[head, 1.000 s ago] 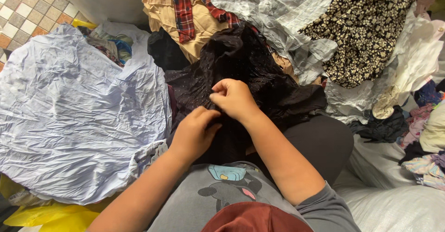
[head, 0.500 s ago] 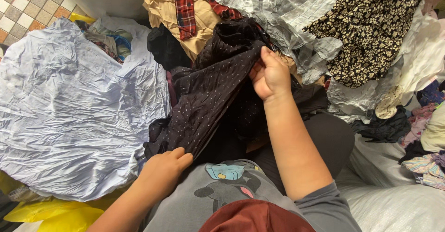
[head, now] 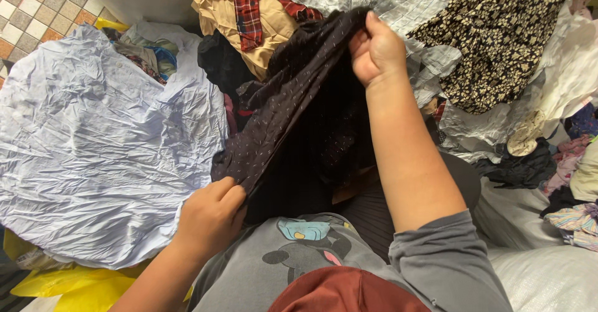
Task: The person sits on the floor surrounded by piles of clothes and sorts through them. They pick up a pink shirt, button it, and set it aside. They then pick up a light blue shirt, button it, and set it aside. Finally, they pick up a dark patterned shirt, button it, and set it aside.
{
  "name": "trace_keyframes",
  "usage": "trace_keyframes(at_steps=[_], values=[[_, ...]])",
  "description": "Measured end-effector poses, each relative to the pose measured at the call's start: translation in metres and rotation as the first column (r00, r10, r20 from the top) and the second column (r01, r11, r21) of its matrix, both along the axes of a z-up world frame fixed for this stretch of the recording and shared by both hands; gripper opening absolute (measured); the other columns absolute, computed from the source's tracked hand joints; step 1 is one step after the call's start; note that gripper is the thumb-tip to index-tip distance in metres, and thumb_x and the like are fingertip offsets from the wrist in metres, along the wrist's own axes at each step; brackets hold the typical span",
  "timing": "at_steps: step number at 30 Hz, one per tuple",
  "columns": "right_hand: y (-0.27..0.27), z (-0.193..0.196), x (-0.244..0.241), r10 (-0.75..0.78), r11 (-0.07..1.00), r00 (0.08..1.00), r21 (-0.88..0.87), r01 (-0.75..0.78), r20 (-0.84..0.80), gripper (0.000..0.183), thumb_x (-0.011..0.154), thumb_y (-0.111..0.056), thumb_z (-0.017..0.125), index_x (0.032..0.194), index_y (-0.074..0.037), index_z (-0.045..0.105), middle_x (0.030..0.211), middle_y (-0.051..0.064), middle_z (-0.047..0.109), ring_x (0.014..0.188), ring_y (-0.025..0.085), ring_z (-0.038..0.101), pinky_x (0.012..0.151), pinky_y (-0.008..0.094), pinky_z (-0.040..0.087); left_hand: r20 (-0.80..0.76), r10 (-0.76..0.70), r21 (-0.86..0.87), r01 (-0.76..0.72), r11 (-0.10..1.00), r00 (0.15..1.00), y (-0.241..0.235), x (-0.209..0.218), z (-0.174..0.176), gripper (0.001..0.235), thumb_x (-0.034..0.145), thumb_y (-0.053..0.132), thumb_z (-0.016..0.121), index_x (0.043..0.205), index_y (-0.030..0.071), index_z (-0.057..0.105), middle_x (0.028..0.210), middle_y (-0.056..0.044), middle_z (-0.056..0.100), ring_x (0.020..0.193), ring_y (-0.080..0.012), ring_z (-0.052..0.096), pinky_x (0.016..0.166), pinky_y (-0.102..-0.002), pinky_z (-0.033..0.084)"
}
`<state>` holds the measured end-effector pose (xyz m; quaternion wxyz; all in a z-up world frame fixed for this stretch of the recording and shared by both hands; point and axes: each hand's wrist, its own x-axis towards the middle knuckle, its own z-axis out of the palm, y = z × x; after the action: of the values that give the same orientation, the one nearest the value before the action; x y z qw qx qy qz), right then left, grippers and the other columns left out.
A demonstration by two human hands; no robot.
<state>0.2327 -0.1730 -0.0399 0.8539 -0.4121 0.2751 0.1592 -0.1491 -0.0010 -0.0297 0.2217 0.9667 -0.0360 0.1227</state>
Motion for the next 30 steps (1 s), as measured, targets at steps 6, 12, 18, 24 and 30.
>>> trace_keyframes(at_steps=[6,12,18,24,30], values=[[-0.006,0.027,-0.024,0.432,0.828,0.899,-0.426,-0.365,0.071,0.033,0.097,0.001,0.06,0.129,-0.004,0.059,0.105,0.007,0.066,0.087,0.017,0.068,0.078,0.035,0.065,-0.446,-0.293,-0.339,0.143,0.93,0.846,-0.02,0.009,-0.003,0.028,0.093,0.026,0.071,0.114,0.011,0.06,0.11,-0.011,0.058,0.08,-0.0372,0.066,0.064,-0.051,0.051],[-0.046,0.063,-0.135,0.844,0.174,0.527,-0.98,-0.098,0.098,0.011,0.093,-0.015,0.063,0.103,-0.015,0.066,0.095,-0.001,0.069,0.086,0.014,0.064,0.078,0.031,0.05,-0.501,-0.303,-0.527,-0.008,0.85,0.811,-0.018,0.022,0.007,0.035,0.093,0.03,0.069,0.124,0.014,0.066,0.105,-0.005,0.075,0.092,-0.027,0.072,0.077,-0.04,0.056],[-0.097,-0.009,-0.232,0.839,-0.507,0.121,-0.843,-0.179,-0.53,0.027,0.089,-0.04,0.068,0.105,-0.019,0.073,0.101,0.002,0.073,0.098,0.026,0.072,0.082,0.04,0.06,-0.504,-0.343,-0.728,-0.177,0.662,0.793,-0.044,0.056,0.005,0.019,0.092,0.025,0.071,0.107,0.014,0.074,0.07,-0.011,0.076,0.062,-0.0288,0.069,0.059,-0.039,0.053],[-0.112,0.009,-0.276,0.997,-0.071,0.036,-0.966,0.247,-0.064,0.016,0.096,-0.034,0.06,0.106,-0.024,0.068,0.077,-0.005,0.057,0.074,0.02,0.066,0.062,0.032,0.056,-0.54,-0.279,-0.82,-0.571,-0.035,0.794,-0.089,0.091,-0.057,0.035,0.087,0.013,0.079,0.117,0.0,0.07,0.085,-0.013,0.075,0.07,-0.0179,0.073,0.058,-0.029,0.064],[-0.129,0.045,-0.283,0.98,-0.157,-0.128,-0.988,-0.013,-0.154,0.005,0.088,-0.018,0.061,0.083,-0.019,0.06,0.066,-0.001,0.051,0.064,0.024,0.064,0.056,0.035,0.054,-0.471,-0.081,-0.744,-0.445,-0.499,0.879,-0.094,0.124,-0.046,0.028,0.088,0.0,0.076,0.114,-0.004,0.067,0.087,-0.02,0.075,0.071,-0.0274,0.076,0.057,-0.039,0.065]])
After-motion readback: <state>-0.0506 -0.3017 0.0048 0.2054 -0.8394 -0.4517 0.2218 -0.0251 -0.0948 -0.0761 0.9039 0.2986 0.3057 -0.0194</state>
